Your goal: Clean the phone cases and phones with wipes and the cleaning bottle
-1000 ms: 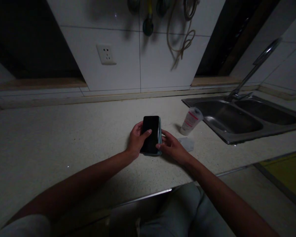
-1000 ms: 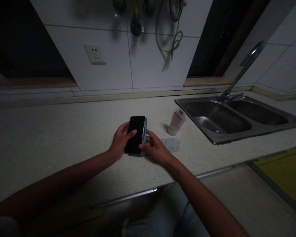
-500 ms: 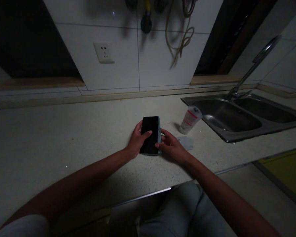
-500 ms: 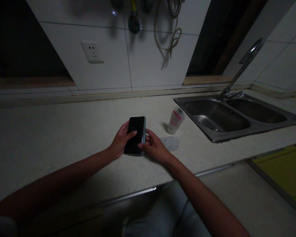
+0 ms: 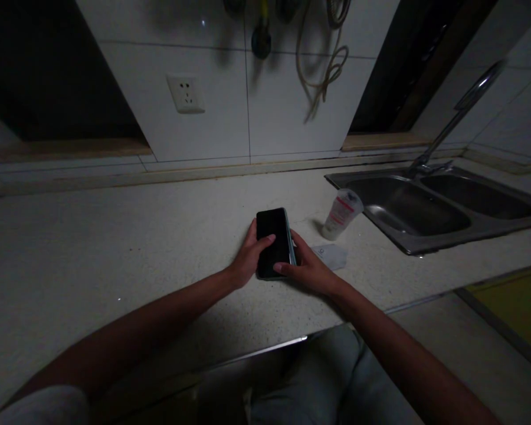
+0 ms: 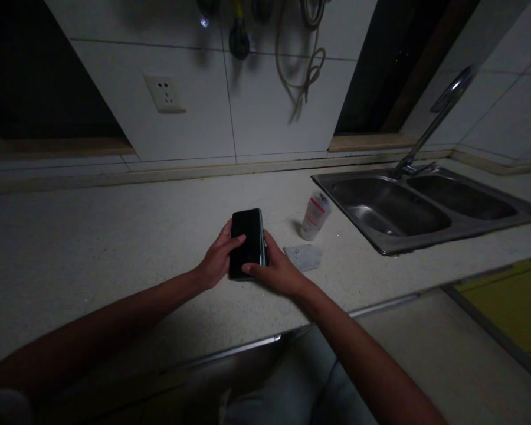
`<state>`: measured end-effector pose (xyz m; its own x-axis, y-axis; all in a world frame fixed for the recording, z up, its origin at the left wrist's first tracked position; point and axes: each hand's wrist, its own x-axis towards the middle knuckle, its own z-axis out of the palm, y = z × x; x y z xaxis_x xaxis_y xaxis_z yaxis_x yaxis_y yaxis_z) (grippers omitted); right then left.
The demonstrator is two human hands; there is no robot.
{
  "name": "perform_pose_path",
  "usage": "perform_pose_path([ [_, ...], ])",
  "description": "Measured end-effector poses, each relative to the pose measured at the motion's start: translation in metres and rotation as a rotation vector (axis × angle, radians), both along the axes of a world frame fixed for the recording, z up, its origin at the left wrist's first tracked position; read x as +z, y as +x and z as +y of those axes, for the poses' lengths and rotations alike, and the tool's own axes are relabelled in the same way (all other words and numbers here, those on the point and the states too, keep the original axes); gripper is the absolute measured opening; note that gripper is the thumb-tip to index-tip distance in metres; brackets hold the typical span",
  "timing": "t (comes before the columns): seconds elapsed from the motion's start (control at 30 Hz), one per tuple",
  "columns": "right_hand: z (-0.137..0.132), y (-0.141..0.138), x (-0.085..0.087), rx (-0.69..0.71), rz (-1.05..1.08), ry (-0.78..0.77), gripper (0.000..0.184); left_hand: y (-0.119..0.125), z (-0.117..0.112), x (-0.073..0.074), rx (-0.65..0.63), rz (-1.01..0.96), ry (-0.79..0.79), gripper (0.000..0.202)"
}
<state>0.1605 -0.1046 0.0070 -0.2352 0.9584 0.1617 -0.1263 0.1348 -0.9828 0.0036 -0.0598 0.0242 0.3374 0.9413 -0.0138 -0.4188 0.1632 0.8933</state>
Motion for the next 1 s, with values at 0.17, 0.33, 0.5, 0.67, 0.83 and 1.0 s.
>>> perform_pose_path([
  [0.17,0.002,0.000,0.002,-0.027,0.081,-0.135,0.081,-0.003,0.010,0.001,-0.009,-0.155,-0.095,0.033],
  [0.33,0.000,0.001,0.006,-0.054,0.091,-0.155,0.078,-0.011,0.020,-0.004,-0.091,-0.164,-0.204,0.023],
  [0.5,0.000,0.003,0.004,-0.048,0.081,-0.140,0.079,-0.017,0.023,-0.006,-0.162,-0.151,-0.178,0.029],
  [0.67,0.000,0.003,0.004,-0.049,0.066,-0.147,0.078,-0.017,0.023,-0.005,-0.165,-0.160,-0.151,0.034],
  [0.83,0.001,0.003,0.002,-0.049,0.060,-0.136,0.076,-0.015,0.020,-0.002,-0.113,-0.142,-0.150,0.036],
  [1.0,0.001,0.004,0.002,-0.051,0.046,-0.134,0.075,-0.015,0.019,-0.002,-0.097,-0.113,-0.146,0.032],
])
